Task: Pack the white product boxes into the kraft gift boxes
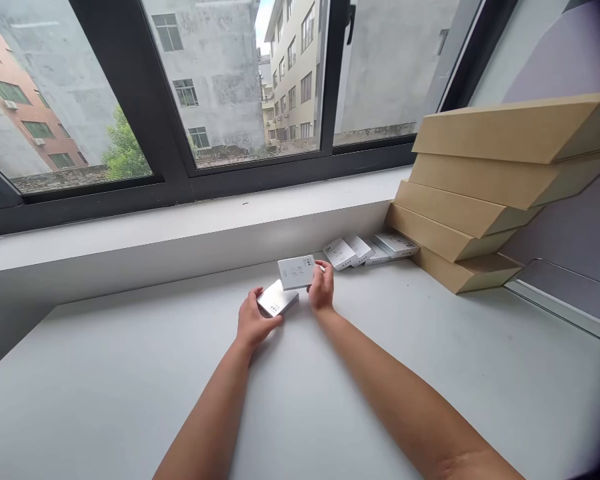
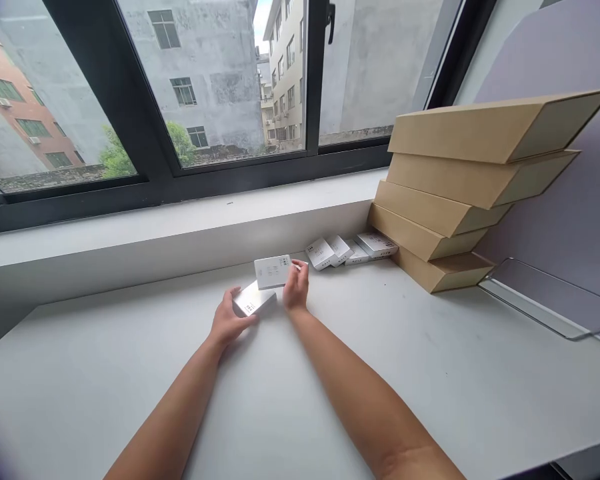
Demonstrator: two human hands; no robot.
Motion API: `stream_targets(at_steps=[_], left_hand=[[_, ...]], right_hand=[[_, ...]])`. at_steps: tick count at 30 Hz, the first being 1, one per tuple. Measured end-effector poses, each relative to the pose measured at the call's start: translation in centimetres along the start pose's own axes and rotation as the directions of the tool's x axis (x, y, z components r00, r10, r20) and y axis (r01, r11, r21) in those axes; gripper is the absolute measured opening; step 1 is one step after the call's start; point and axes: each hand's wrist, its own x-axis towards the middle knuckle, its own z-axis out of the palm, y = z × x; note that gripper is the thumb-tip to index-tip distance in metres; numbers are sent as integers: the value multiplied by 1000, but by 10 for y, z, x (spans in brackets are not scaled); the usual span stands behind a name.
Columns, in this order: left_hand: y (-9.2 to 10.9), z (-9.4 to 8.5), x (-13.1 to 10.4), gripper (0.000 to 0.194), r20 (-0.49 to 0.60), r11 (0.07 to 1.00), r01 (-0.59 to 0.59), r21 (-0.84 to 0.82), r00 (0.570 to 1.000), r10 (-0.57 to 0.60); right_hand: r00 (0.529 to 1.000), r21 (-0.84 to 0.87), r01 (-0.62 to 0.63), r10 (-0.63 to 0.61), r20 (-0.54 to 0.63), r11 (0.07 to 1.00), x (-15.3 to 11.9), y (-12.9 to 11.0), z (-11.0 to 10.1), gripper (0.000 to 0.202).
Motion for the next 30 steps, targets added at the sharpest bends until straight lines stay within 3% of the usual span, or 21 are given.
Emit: stream_targets(at_steps=[4,7,11,13,16,18,21,23,26,30], left_hand=[[0,1,-2,82,5,1000,-6,0,1000,6],[-1,5,-4,82,-13,997,-77,2,997,77],[2,9,-6,87,-227,985,-76,153,968,109],[5,10,-8,108,-288,980,11,198,956,48],[9,10,-12,140,-163,986,32,166,987,-5],[11,10,-15,144,-63,992,-42,115,997,50],[11,9,-18,139,22,983,-178,52,984,177],[9,9,-16,122,34,976,-200,81,980,198],[6,9,-10,99,-24,977,-93,193,995,100],[0,12,-4,102,-136,952,59,301,991,-18]], right_hand=[[998,57,-34,36,-46,998,3,-1,1,36],[999,74,-19,21,-29,997,0,0,4,37],[1000,59,-8,10,-18,998,-4,3,6,39],[1000,39,-26,26,-2,999,-6,5,6,43],[996,-9,-75,75,46,997,-6,8,5,53],[993,-36,-95,97,61,995,-6,10,5,56],[991,-67,-109,114,70,992,-6,10,5,57],[987,-94,-114,124,100,989,-7,8,4,56],[977,-127,-108,128,168,986,-9,4,4,50],[967,-173,-75,114,226,982,-10,0,4,44]])
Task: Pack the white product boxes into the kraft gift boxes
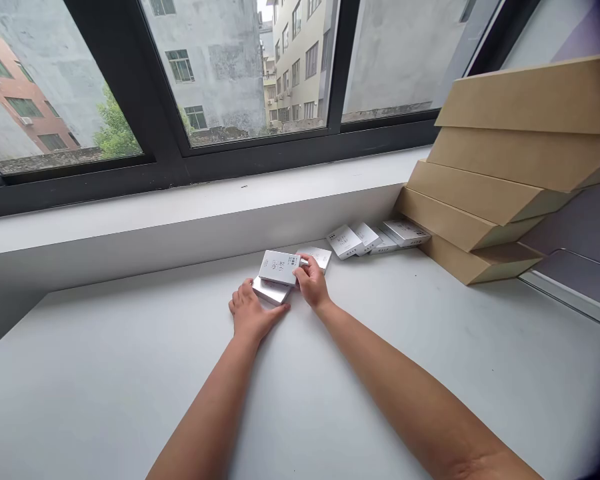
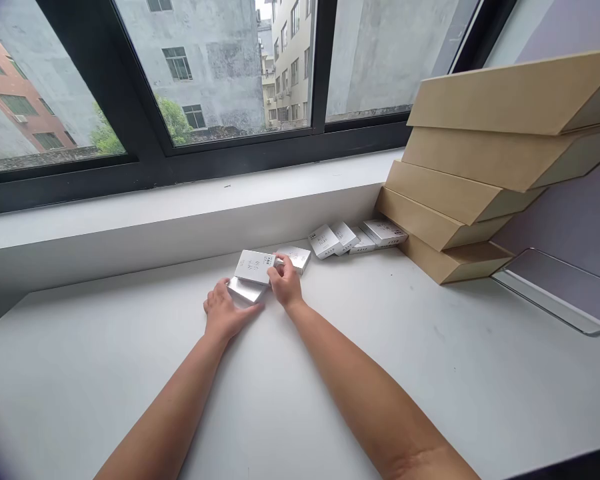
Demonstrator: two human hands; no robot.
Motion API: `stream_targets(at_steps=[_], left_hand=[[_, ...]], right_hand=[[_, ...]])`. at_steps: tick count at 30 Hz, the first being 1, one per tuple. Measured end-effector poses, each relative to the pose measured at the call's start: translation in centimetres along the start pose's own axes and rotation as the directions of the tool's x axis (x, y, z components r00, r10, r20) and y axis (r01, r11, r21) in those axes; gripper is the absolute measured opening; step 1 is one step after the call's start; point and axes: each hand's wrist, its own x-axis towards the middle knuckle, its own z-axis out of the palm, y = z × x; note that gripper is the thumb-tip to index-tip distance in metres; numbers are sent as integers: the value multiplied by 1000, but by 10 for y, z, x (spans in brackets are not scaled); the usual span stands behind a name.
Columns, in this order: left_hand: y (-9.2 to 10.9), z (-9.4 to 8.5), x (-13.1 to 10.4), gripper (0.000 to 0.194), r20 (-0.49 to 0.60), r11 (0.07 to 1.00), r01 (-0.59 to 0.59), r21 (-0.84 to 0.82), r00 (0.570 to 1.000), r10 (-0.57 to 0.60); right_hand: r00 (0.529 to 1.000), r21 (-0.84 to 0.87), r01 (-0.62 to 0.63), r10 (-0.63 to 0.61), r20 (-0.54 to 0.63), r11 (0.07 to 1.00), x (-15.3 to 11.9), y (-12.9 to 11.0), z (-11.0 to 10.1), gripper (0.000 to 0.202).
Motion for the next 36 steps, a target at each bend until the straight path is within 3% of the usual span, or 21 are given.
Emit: stream_targets(at_steps=[4,7,11,14,17,19,21,23,26,28,31,34,36], left_hand=[[-2,5,1,97,-73,994,80,77,995,-75],[-1,6,0,106,-149,990,121,71,983,-110],[4,3,-2,113,-218,997,75,17,974,-69],[6,0,-1,89,-194,999,52,0,980,-51],[5,-2,0,71,-151,997,73,-7,986,-73],[5,-3,1,75,-150,997,79,-8,985,-79],[6,-4,0,86,-144,997,74,5,987,-73],[6,-5,0,92,-134,997,75,12,988,-72],[7,-6,-2,86,-118,995,96,-12,988,-96],[8,-7,-3,80,-113,994,107,-29,988,-109],[8,-7,-3,78,-130,993,112,-32,985,-115],[8,-6,-2,80,-138,990,141,-32,980,-144],[9,-6,-2,81,-142,985,174,-22,974,-175]], right_hand=[[998,-129,50,-44,49,990,0,-2,1,32],[991,-242,111,-87,105,964,-5,-3,3,32],[963,-317,224,-160,216,922,-13,-8,5,31],[933,-329,325,-243,265,887,-14,-12,5,31],[899,-470,424,-422,115,774,-7,-13,-2,34],[871,-615,370,-490,-32,697,2,-12,-14,36],[864,-714,239,-480,-153,658,15,-9,-33,44],[862,-764,86,-432,-265,640,29,-4,-56,56],[870,-741,-134,-279,-406,659,44,5,-85,61],[892,-721,-174,-202,-404,671,49,12,-94,59],[925,-743,-80,-228,-304,665,51,21,-95,50],[929,-747,-49,-245,-279,663,51,25,-90,35],[928,-754,-73,-233,-291,652,51,24,-87,35]])
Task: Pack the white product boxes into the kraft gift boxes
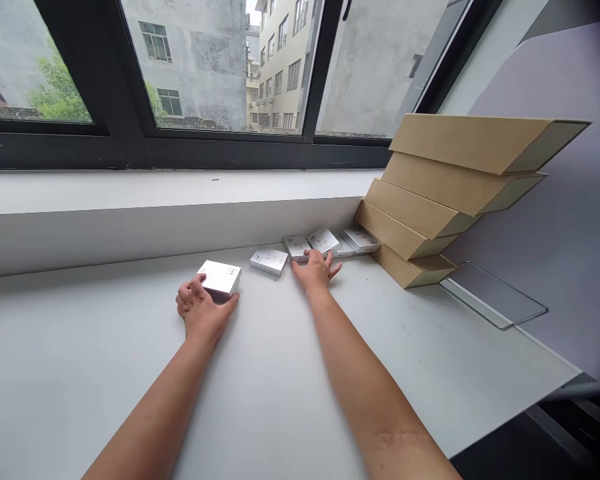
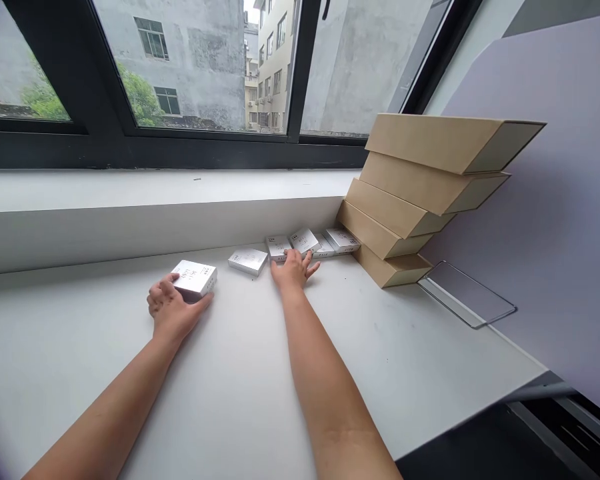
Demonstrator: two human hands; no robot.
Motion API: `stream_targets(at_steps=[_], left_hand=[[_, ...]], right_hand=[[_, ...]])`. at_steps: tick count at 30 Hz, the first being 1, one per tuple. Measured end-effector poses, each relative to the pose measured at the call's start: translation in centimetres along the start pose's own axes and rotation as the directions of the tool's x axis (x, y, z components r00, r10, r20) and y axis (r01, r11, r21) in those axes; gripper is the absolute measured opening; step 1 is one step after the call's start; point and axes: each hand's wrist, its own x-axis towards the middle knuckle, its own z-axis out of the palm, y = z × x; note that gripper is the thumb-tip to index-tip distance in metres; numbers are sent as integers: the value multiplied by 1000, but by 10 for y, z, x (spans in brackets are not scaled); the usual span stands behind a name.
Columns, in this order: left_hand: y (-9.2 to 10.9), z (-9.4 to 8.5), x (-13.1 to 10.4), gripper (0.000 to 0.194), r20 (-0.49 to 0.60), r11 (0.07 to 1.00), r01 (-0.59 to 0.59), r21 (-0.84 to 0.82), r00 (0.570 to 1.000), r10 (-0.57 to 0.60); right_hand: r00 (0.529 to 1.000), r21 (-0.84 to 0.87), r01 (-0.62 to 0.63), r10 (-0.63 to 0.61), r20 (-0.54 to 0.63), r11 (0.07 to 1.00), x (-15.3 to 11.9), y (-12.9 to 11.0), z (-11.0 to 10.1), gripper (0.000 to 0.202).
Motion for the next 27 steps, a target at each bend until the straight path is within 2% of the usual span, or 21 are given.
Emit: stream_targets(at_steps=[4,6,8,11,14,16,19,21,27], left_hand=[[1,2,-1,81,-41,997,6,81,999,-3],[-1,3,-1,81,-62,994,-30,101,997,36],[-3,4,-1,81,-70,994,-57,91,996,63],[-5,5,-1,81,-60,996,-61,59,996,65],[-4,5,0,79,-37,999,-39,37,998,40],[-2,3,1,80,-27,999,-24,36,999,25],[-1,3,0,81,-24,999,-11,40,1000,12],[-1,2,0,81,-21,999,-10,37,1000,11],[-6,4,3,83,-26,999,-22,29,999,23]], right_hand=[[998,-60,-63,63,-4,996,1,-8,-2,50],[995,-56,-100,99,-25,993,1,-11,-5,48],[990,32,-108,110,-86,994,1,-15,-10,44],[978,207,-44,84,-192,977,-2,-20,-18,39],[970,320,92,-12,-243,943,-10,-30,-22,39],[978,390,182,-124,-169,903,-16,-36,-20,40],[957,411,209,-272,100,887,-23,-43,-14,42],[941,385,189,-279,193,903,-24,-44,-11,42],[952,369,64,-168,256,927,-20,-38,-8,44]])
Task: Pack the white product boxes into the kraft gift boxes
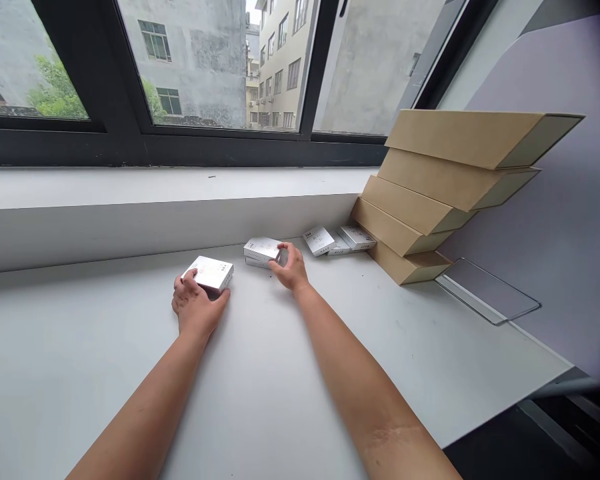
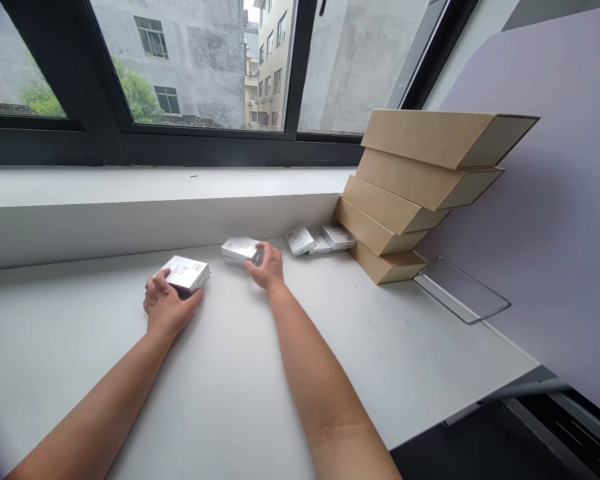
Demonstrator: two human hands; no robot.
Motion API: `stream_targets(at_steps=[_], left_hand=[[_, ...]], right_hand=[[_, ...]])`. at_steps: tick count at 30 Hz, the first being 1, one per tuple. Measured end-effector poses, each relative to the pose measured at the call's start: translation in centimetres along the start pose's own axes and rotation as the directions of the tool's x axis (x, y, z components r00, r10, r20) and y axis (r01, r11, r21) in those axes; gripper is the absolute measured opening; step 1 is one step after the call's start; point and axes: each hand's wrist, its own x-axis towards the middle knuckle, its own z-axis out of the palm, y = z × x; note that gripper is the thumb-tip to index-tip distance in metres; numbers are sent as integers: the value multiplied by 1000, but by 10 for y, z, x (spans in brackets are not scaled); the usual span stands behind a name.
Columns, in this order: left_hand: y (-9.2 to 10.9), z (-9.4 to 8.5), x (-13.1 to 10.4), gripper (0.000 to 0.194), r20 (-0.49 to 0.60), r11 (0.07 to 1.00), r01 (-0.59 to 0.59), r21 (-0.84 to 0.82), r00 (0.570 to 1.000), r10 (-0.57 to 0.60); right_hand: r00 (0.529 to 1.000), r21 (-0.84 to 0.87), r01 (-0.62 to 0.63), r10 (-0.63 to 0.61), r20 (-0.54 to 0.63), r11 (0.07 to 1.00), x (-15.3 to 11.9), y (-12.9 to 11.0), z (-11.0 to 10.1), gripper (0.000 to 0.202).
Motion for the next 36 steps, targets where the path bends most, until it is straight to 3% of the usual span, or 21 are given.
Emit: stream_targets(at_steps=[8,21,26,30,33,36], left_hand=[[-3,2,1,86,-15,1000,-12,-14,1000,12],[-1,1,2,86,-26,1000,-4,-24,1000,3],[1,-1,3,87,-7,999,16,-36,1000,-16],[2,-2,3,87,-6,999,12,-41,1000,-12],[2,-3,2,87,-1,999,11,-39,1000,-11],[1,-2,3,87,3,999,13,-33,1000,-13]], right_hand=[[993,4,-60,60,100,998,-1,-1,-3,71],[984,21,-90,86,158,996,-5,-4,-8,69],[977,22,-96,90,194,995,-23,-11,-15,72],[948,30,-60,48,315,998,-60,-15,-41,70],[908,66,-44,12,418,997,-103,-4,-80,71],[921,80,-35,1,390,996,-149,13,-125,69]])
